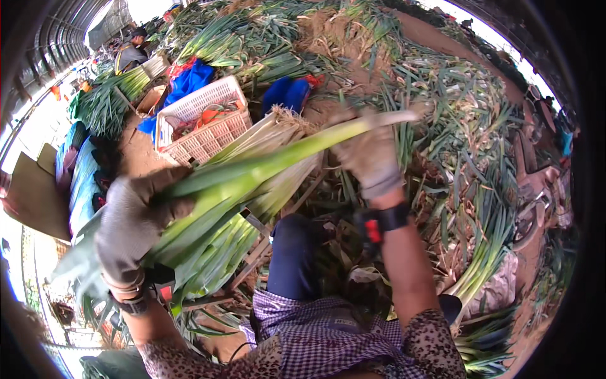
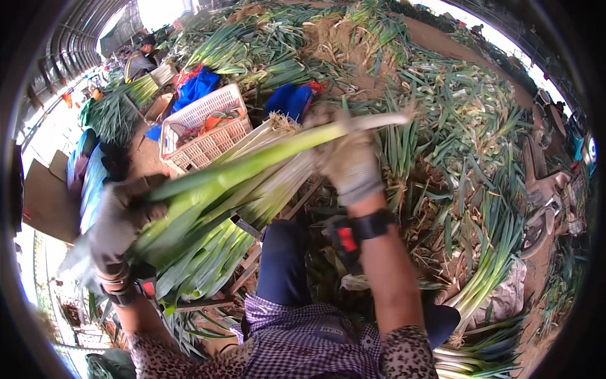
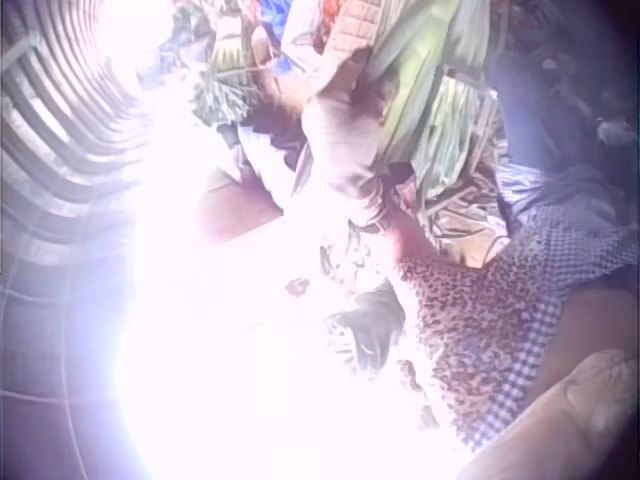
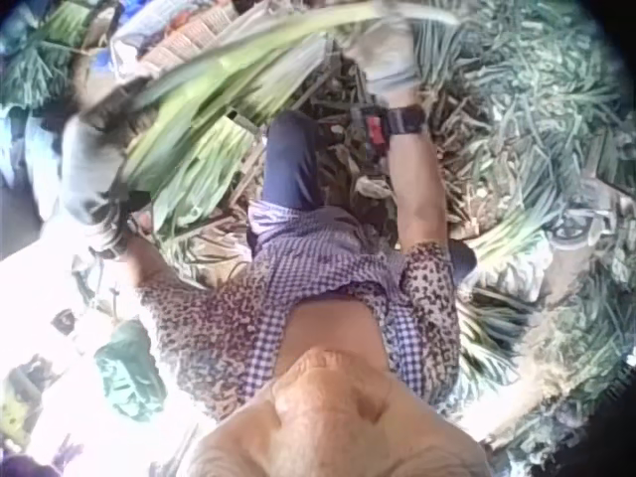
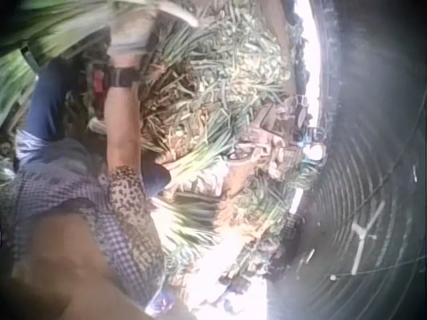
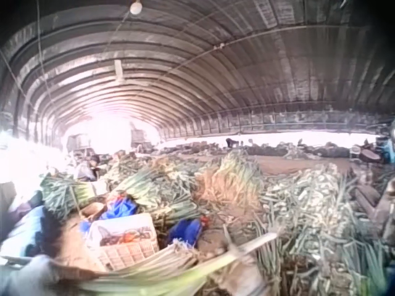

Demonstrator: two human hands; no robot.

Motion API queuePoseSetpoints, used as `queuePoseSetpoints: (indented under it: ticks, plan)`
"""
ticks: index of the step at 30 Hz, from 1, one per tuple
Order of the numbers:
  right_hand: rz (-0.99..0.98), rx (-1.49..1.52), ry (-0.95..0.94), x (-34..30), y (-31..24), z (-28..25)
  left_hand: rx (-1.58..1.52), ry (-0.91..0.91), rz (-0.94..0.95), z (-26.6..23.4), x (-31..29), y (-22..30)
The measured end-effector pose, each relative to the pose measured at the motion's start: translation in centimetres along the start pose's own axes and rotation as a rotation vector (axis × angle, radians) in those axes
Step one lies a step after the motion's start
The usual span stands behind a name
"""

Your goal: Trimming, cleaning, and organizing leeks in a large agricultural shed.

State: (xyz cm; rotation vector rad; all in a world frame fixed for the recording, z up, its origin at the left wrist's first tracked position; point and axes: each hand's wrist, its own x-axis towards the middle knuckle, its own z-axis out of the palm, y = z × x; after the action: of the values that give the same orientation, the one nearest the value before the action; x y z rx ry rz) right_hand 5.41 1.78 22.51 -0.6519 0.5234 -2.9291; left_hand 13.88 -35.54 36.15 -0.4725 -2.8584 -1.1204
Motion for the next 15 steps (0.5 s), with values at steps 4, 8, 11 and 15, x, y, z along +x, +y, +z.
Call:
queuePoseSetpoints:
  ticks: [4, 8, 11, 15]
  plan:
    - [0.191, -0.127, 0.478, 2.4, 9.4, -9.5, 0.222, -0.085, -0.225, 3.1, -0.5, -13.3]
    - [0.234, -0.249, 0.580, 2.1, 8.9, -12.4, 0.319, 0.146, -0.254, 9.4, 0.3, -13.4]
    - [0.223, -0.267, 0.542, 3.2, 6.9, -10.7, 0.597, 0.187, 0.077, 10.3, -0.6, -8.9]
    - [0.217, -0.361, 0.482, 4.5, 6.2, -4.7, 0.725, 0.152, -0.005, 9.5, -1.7, -9.8]
